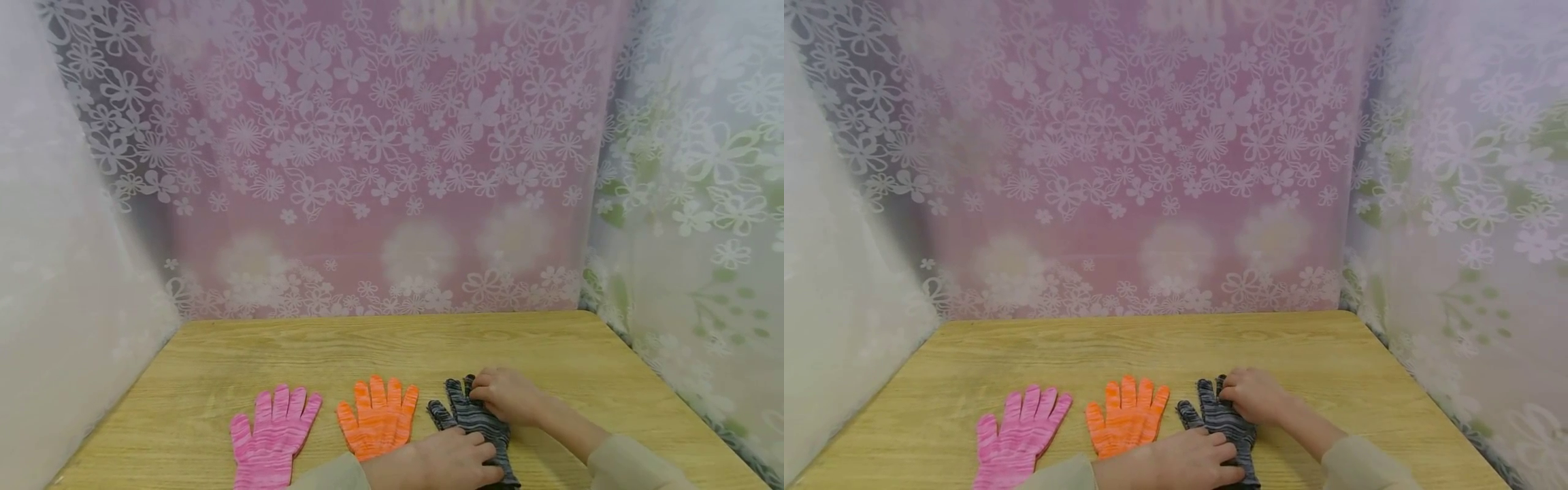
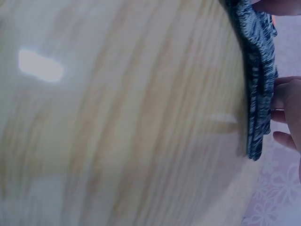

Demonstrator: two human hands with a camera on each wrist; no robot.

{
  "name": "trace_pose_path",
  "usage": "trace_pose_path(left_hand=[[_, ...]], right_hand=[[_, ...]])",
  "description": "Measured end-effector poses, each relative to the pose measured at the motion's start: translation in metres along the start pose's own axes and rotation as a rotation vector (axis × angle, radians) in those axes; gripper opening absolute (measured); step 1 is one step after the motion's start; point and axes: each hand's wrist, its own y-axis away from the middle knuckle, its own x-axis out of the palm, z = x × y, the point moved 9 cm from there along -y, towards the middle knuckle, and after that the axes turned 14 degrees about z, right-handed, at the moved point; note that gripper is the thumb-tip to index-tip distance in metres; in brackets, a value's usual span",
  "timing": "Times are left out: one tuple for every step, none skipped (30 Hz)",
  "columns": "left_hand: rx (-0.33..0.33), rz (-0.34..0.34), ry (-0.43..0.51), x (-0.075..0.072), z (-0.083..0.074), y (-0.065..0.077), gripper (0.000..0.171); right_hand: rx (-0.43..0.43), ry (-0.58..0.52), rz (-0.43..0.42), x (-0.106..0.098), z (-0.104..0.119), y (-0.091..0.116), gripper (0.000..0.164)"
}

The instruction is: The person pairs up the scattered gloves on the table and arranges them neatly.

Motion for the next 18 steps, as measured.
trace_pose_path(left_hand=[[0.000, 0.000, 0.000, -0.0001, -0.0002, 0.0002, 0.039], [0.000, -0.001, 0.000, -0.0003, -0.0004, 0.0004, 0.039], [0.000, -0.003, 0.000, -0.0005, -0.0005, 0.0006, 0.039], [0.001, -0.003, 0.000, -0.0005, -0.0006, 0.0007, 0.039], [0.001, -0.005, -0.002, -0.0006, -0.0009, 0.0010, 0.039], [0.000, -0.005, -0.002, -0.0006, -0.0006, 0.0009, 0.039], [0.002, -0.008, -0.003, -0.0008, -0.0007, 0.0010, 0.039], [0.003, -0.010, -0.004, -0.0008, -0.0007, 0.0010, 0.039], [0.004, -0.014, -0.006, -0.0009, -0.0009, 0.0009, 0.039], [0.005, -0.018, -0.009, -0.0012, -0.0010, 0.0011, 0.039], [0.003, -0.017, -0.010, -0.0012, -0.0008, 0.0011, 0.039], [0.002, -0.011, -0.010, -0.0011, -0.0005, 0.0011, 0.039], [0.001, -0.010, -0.012, -0.0011, -0.0005, 0.0012, 0.039], [0.000, -0.012, -0.015, -0.0013, -0.0006, 0.0014, 0.039], [0.001, -0.015, -0.017, -0.0018, -0.0011, 0.0018, 0.039], [0.000, -0.015, -0.018, -0.0022, -0.0012, 0.0022, 0.039], [-0.002, -0.014, -0.021, -0.0022, -0.0009, 0.0025, 0.039], [-0.001, -0.019, -0.022, -0.0026, -0.0009, 0.0031, 0.038]], right_hand=[[-0.002, 0.007, 0.010, 0.0017, 0.0003, 0.0010, 0.020], [-0.005, 0.008, 0.015, 0.0030, 0.0005, 0.0018, 0.021], [-0.007, 0.010, 0.019, 0.0042, 0.0007, 0.0023, 0.021], [-0.008, 0.006, 0.019, 0.0049, 0.0007, 0.0029, 0.021], [-0.008, 0.001, 0.020, 0.0054, 0.0011, 0.0033, 0.021], [-0.007, -0.004, 0.021, 0.0057, 0.0013, 0.0035, 0.022], [-0.006, -0.013, 0.020, 0.0060, 0.0012, 0.0038, 0.022], [-0.004, -0.021, 0.020, 0.0063, 0.0009, 0.0041, 0.022], [-0.003, -0.024, 0.020, 0.0065, 0.0007, 0.0044, 0.022], [-0.002, -0.027, 0.017, 0.0061, 0.0004, 0.0047, 0.023], [-0.004, -0.022, 0.012, 0.0058, 0.0004, 0.0050, 0.023], [-0.003, -0.018, 0.008, 0.0053, 0.0002, 0.0052, 0.023], [0.000, -0.015, 0.007, 0.0049, -0.0003, 0.0054, 0.023], [0.004, -0.020, 0.005, 0.0043, -0.0011, 0.0054, 0.023], [0.011, -0.030, 0.001, 0.0030, -0.0020, 0.0053, 0.022], [0.017, -0.046, -0.002, 0.0019, -0.0028, 0.0049, 0.022], [0.023, -0.063, -0.007, 0.0007, -0.0040, 0.0034, 0.021], [0.033, -0.088, -0.012, -0.0004, -0.0057, 0.0016, 0.020]])
